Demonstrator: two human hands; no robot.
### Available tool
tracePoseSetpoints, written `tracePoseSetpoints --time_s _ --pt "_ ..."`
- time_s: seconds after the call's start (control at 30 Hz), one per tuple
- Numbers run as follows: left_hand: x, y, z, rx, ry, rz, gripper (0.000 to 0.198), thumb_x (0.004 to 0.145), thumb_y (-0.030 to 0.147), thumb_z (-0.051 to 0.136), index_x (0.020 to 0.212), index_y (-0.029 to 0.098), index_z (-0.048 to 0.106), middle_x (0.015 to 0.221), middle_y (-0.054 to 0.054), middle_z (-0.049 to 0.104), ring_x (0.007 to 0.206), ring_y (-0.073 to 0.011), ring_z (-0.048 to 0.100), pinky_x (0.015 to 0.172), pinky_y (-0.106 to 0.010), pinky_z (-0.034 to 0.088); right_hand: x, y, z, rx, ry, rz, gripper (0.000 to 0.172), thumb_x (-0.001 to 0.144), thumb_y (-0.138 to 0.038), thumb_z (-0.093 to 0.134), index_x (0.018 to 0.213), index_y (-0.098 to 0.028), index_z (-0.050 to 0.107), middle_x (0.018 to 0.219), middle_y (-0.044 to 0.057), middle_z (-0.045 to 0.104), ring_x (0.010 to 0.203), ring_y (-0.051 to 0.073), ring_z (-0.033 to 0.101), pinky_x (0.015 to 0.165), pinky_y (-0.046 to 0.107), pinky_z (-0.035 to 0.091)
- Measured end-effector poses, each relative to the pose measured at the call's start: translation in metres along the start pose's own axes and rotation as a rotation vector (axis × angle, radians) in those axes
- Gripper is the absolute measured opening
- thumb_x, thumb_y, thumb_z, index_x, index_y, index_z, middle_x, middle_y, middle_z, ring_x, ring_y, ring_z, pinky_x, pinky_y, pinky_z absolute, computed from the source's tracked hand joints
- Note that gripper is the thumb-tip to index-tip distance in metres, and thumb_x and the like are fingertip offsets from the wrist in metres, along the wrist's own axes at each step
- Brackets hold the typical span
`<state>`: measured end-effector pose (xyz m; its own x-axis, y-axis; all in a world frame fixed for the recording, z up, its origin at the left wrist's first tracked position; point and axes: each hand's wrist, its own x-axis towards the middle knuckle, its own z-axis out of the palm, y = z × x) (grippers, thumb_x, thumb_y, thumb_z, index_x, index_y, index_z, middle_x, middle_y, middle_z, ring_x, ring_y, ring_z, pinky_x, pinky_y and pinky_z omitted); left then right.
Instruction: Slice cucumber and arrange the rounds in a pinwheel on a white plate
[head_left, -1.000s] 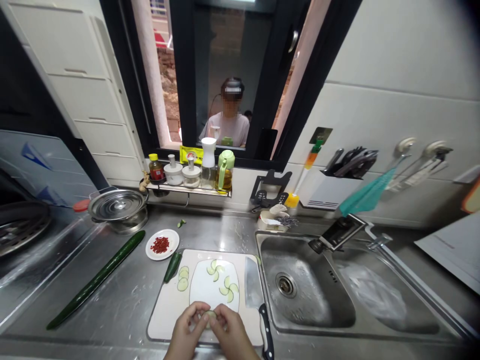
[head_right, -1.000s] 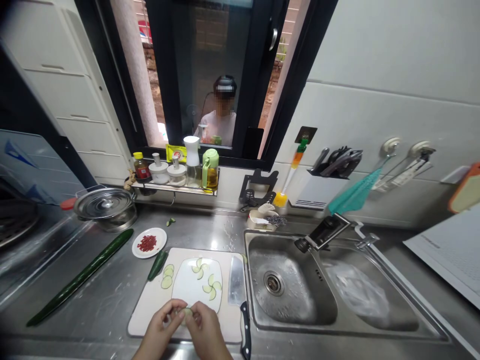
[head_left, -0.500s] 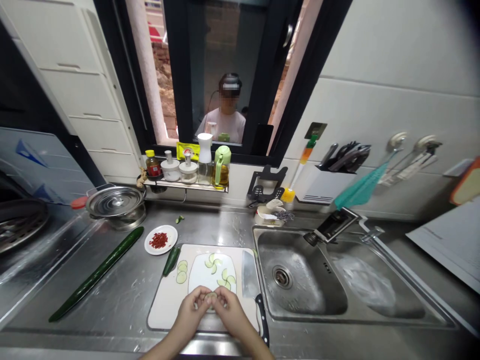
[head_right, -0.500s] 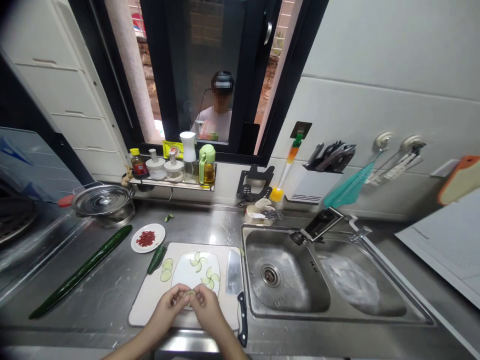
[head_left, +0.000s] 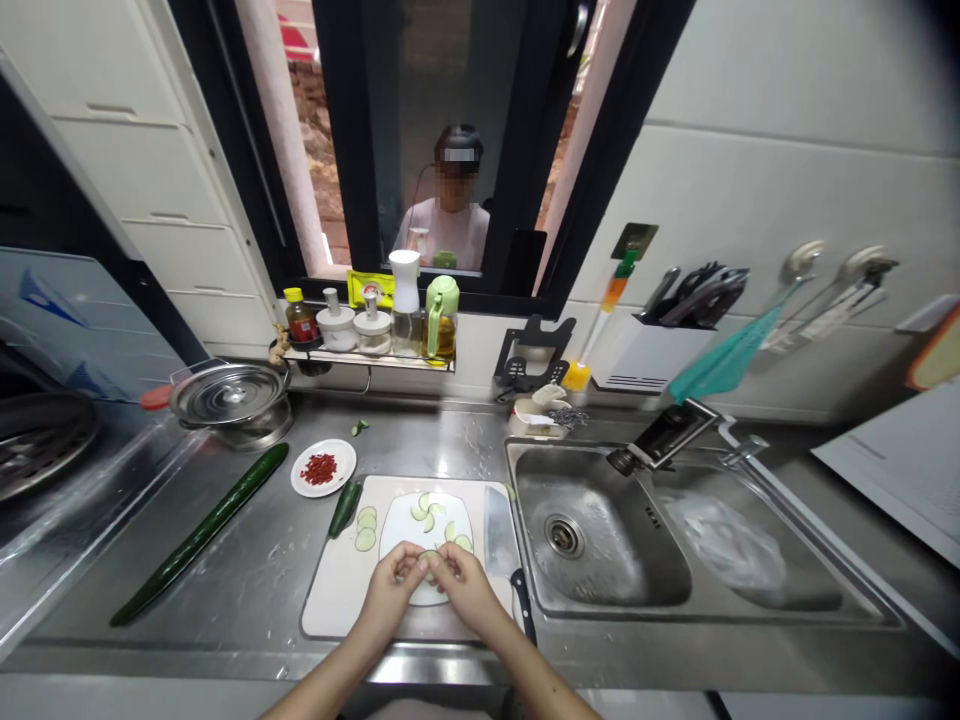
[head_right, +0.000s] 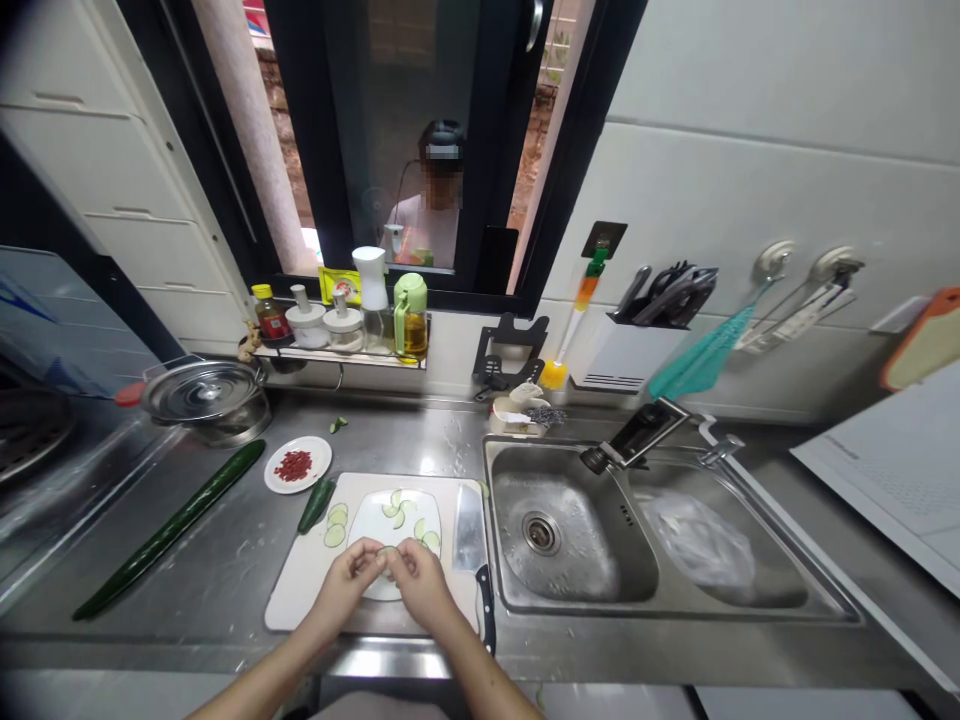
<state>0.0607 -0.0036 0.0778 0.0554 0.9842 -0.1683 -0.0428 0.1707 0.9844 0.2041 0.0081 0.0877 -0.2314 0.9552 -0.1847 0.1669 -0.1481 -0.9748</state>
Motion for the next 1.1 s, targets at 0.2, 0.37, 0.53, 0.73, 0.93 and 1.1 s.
tracePoseSetpoints --time_s 0.2,0.37,0.53,0.73,0.93,1.1 --pt "-0.007 0.004 -0.001 0.171 0.018 0.042 0.036 0.077 0.052 0.062 0.082 0.017 0.063 0.074 -0.003 0.065 0.071 -0.0162 0.057 0.067 -0.026 0.041 -0.004 -0.006 -0.005 -0.005 0.024 0.042 0.04 0.078 -0.055 0.06 0.064 -0.02 0.047 0.057 -0.004 0.05 0.057 0.011 0.046 0.057 0.024 0.035" --pt "-0.011 0.008 0.003 0.157 0.005 0.012 0.04 0.076 0.056 0.061 0.083 0.017 0.063 0.073 -0.002 0.063 0.07 -0.0156 0.056 0.067 -0.025 0.04 -0.004 -0.01 -0.006 0.055 -0.016 0.091 0.042 0.077 -0.058 0.06 0.064 -0.021 0.045 0.057 -0.004 0.051 0.056 0.011 0.048 0.054 0.023 0.036" --pt "-0.01 0.016 0.007 0.12 -0.023 -0.004 0.041 0.075 0.055 0.063 0.086 0.016 0.063 0.069 -0.001 0.061 0.064 -0.014 0.052 0.064 -0.024 0.04 -0.007 -0.013 -0.005 0.031 0.017 0.061 0.042 0.077 -0.058 0.06 0.065 -0.021 0.045 0.057 -0.004 0.049 0.056 0.011 0.047 0.056 0.024 0.037" --pt "-0.007 0.024 0.003 0.247 -0.021 0.07 0.032 0.079 0.045 0.06 0.091 0.016 0.065 0.071 -0.001 0.059 0.067 -0.0142 0.05 0.068 -0.025 0.041 -0.008 -0.023 -0.008 0.032 -0.012 0.063 0.04 0.079 -0.056 0.057 0.066 -0.021 0.043 0.054 -0.005 0.05 0.054 0.01 0.045 0.055 0.023 0.034" --pt "-0.006 0.03 -0.004 0.348 -0.032 0.096 0.028 0.08 0.041 0.059 0.091 0.017 0.067 0.072 -0.002 0.062 0.069 -0.0154 0.051 0.069 -0.025 0.041 -0.004 -0.028 -0.009 0.022 -0.053 0.045 0.041 0.08 -0.057 0.057 0.065 -0.02 0.046 0.054 -0.004 0.051 0.053 0.01 0.047 0.055 0.023 0.035" --pt "-0.005 0.036 -0.009 0.436 -0.084 0.118 0.023 0.081 0.039 0.057 0.085 0.019 0.068 0.072 -0.002 0.064 0.069 -0.0159 0.052 0.069 -0.025 0.04 0.0 -0.024 -0.006 -0.019 -0.043 0.038 0.041 0.08 -0.055 0.057 0.062 -0.02 0.048 0.051 -0.004 0.05 0.05 0.009 0.046 0.052 0.022 0.035"
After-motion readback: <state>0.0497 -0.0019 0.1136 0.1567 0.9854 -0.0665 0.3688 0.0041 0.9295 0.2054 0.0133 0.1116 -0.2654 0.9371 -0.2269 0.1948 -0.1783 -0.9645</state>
